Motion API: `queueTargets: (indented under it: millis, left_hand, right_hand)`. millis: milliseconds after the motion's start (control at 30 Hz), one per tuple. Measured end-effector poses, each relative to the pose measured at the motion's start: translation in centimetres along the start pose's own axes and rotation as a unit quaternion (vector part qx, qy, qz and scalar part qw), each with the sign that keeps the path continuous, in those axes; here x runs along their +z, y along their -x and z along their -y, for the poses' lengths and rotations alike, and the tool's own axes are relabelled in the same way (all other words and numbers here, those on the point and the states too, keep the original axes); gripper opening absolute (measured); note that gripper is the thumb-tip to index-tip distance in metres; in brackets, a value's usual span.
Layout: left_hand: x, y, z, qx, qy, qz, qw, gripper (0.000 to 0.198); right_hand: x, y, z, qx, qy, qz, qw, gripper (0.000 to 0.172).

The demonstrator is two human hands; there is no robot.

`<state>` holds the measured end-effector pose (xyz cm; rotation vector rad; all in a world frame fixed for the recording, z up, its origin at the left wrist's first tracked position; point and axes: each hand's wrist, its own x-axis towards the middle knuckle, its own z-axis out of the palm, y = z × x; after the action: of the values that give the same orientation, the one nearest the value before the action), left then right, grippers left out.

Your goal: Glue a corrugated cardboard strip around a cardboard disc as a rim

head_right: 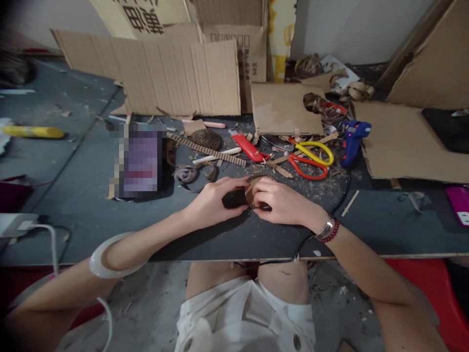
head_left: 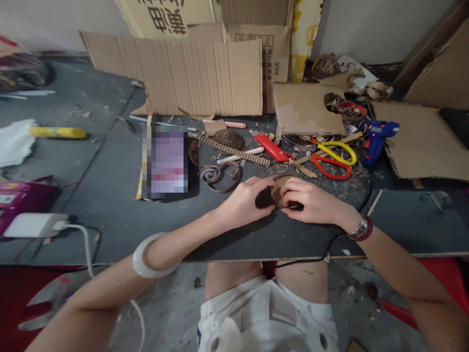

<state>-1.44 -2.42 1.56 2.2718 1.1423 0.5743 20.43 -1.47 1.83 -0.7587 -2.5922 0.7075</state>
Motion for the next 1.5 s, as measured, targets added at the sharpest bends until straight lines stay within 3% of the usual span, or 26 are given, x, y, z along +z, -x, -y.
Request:
queueTargets:
  millis: [267,400,833,1200,1500]
  left_hand:
    - [-0.1,-0.3,-0.3,0.002,0.001,0.004,1.0,0.044]
    - [0.0,-0.4,-0.3,0.001,0.012,0.001,1.0,0.051]
    - [0.7,-0.2,0.6,0.026,0.053,-0.013,0.998,0.06]
    - [0.8,-0.2,0.6,0.03,0.037,-0.021,0.999,0.06]
    - [0.8,-0.3,0.0,-0.009,0.064,-0.022,0.998,0.055]
  right_hand:
    - [-0.8,0.0,0.2,0.0,-0.011,0.011,1.0,0.008]
    - [-1.3,0.0,0.1,0.023,-0.02,0.015,0.999,0.025]
    - [-3.5,-1.9,2.1,0.097,0.087,0.131,0.983,0.026]
    - [-2.9,-2.3,2.1,0.076,0.123,0.132,0.981,0.027]
    - [-3.5,-2.1,2.2,0.063,0.087,0.143,0.984,0.026]
